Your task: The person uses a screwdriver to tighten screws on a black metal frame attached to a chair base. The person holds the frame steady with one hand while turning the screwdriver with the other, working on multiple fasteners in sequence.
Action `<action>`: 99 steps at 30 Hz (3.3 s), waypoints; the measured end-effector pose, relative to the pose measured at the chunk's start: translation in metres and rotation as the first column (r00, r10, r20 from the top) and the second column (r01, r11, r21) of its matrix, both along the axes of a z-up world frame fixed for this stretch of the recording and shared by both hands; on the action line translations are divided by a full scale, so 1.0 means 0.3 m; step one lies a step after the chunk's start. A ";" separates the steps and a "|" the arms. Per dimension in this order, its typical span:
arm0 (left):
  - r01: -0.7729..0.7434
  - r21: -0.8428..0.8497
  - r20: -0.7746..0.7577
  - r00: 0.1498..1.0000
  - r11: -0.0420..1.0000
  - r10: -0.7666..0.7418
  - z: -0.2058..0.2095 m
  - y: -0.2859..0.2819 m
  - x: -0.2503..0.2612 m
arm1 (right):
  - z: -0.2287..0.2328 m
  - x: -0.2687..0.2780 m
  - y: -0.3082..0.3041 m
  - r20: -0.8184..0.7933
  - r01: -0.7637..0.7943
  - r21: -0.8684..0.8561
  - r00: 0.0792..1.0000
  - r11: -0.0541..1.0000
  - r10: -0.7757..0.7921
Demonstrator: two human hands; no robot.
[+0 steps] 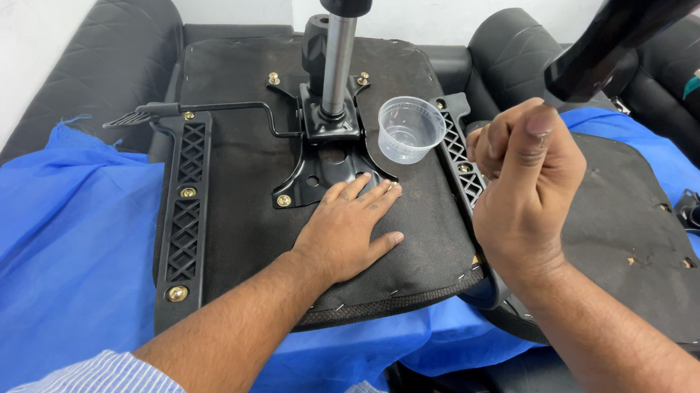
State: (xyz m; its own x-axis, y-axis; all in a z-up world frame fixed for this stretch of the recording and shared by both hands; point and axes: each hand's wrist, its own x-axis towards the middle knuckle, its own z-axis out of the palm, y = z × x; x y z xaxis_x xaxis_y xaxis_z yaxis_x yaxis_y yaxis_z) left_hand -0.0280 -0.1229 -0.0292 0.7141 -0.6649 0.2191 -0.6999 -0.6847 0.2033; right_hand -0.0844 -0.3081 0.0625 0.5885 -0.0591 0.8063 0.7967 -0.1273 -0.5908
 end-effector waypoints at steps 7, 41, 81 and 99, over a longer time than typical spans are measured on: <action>-0.007 -0.003 0.010 1.000 1.000 0.007 0.000 -0.004 -0.002 | 0.011 -0.027 -0.007 -0.038 0.044 0.056 0.998 0.997 -0.042; -0.264 -0.726 -0.315 0.948 0.635 0.033 0.151 -0.104 -0.038 | -0.298 0.094 -0.002 -0.566 -0.191 -0.077 0.816 0.979 0.115; -0.286 -0.311 -0.148 0.957 0.906 0.251 0.062 -0.104 0.077 | -0.163 0.183 -0.038 -0.444 0.070 -0.255 0.878 0.964 -0.181; -0.188 -0.324 -0.014 0.981 0.927 0.194 0.036 -0.112 0.095 | -0.108 0.206 -0.008 -0.522 0.126 -0.237 0.819 0.963 -0.236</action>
